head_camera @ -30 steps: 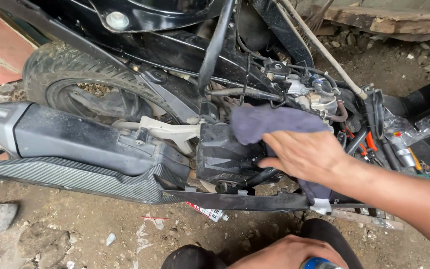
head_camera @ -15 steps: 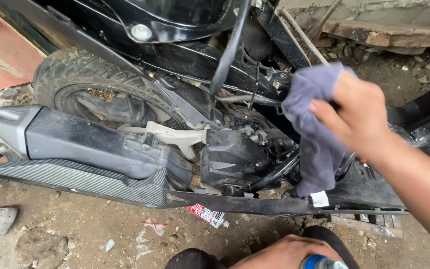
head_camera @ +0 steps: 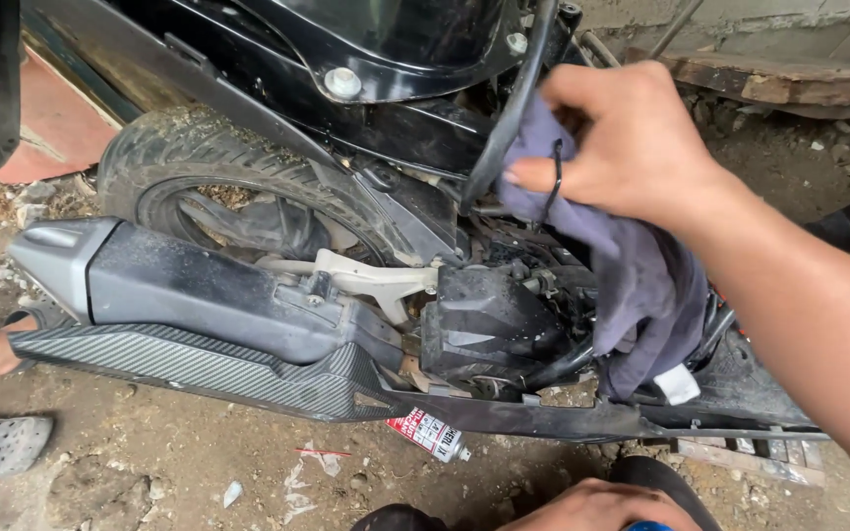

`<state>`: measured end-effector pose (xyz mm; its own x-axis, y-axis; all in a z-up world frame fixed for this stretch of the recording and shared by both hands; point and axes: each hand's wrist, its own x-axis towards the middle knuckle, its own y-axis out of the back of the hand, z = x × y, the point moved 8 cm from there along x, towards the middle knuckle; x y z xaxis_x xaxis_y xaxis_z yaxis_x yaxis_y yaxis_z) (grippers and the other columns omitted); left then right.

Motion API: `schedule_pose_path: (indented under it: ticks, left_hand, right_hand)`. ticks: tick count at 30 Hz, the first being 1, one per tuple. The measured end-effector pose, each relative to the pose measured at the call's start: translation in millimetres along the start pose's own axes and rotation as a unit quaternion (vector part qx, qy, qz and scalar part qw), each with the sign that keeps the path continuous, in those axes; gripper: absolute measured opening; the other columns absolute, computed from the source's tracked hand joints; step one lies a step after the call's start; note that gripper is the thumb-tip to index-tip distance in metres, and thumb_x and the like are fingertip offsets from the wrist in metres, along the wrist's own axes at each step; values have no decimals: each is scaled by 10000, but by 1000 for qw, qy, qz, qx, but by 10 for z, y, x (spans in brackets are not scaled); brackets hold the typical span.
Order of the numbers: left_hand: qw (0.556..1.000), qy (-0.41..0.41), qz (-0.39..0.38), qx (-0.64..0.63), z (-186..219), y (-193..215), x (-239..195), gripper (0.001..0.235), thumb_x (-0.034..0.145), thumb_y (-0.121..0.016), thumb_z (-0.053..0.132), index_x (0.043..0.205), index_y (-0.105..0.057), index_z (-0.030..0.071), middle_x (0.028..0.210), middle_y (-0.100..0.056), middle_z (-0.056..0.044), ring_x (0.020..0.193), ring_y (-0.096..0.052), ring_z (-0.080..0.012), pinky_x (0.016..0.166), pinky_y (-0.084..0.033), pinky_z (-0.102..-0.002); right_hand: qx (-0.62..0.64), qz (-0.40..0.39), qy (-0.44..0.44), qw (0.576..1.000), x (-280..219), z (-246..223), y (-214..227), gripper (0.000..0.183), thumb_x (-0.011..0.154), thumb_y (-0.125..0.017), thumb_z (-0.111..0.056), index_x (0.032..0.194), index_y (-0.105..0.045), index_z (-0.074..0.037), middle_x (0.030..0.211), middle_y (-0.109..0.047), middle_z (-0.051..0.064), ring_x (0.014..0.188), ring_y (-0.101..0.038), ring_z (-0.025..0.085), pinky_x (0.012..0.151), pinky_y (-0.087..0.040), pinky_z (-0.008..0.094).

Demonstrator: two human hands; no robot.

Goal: Cleaning and maintaining motorcycle engine components using a cloth and spray cleaner.

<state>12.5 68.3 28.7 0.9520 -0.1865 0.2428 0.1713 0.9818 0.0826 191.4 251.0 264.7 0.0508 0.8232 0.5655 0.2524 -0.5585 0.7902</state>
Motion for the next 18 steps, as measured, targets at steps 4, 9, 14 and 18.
schedule_pose_path:
  ticks: [4, 9, 14, 18]
  left_hand:
    - [1000, -15, -4, 8, -3, -10, 66, 373, 1243, -497, 359, 1522, -591, 129, 1564, -652, -93, 1519, -634, -213, 1395, -497, -380]
    - [999, 16, -8, 44, -169, -63, 83, 373, 1153, -562, 268, 1507, -616, 165, 1577, -687, -65, 1533, -656, -205, 1377, -493, -369]
    - [999, 15, 8, 49, -1, -15, -65, 343, 1214, -518, 324, 1475, -625, 128, 1544, -686, -80, 1505, -657, -209, 1362, -494, -358]
    - [999, 6, 17, 28, -5, -8, -81, 330, 1219, -540, 313, 1496, -622, 151, 1559, -676, -59, 1517, -648, -185, 1384, -499, -351]
  right_hand:
    - [80, -41, -15, 996, 71, -212, 12, 468, 887, -982, -287, 850, -546, -121, 767, -432, -42, 737, -377, 118, 653, -332, 305]
    - [-92, -240, -83, 963, -34, -234, 17, 472, 986, -822, -534, 1177, -670, -130, 825, -775, 153, 791, -724, 359, 765, -532, 478]
    - [-72, -229, 11, 971, -108, -93, 50, 371, 954, -781, -487, 1163, -716, -188, 822, -791, 31, 709, -738, 243, 703, -544, 437]
    - [-76, -34, 52, 995, 45, -81, -125, 388, 898, -920, -546, 1116, -839, -235, 681, -691, 47, 600, -633, 280, 675, -504, 403]
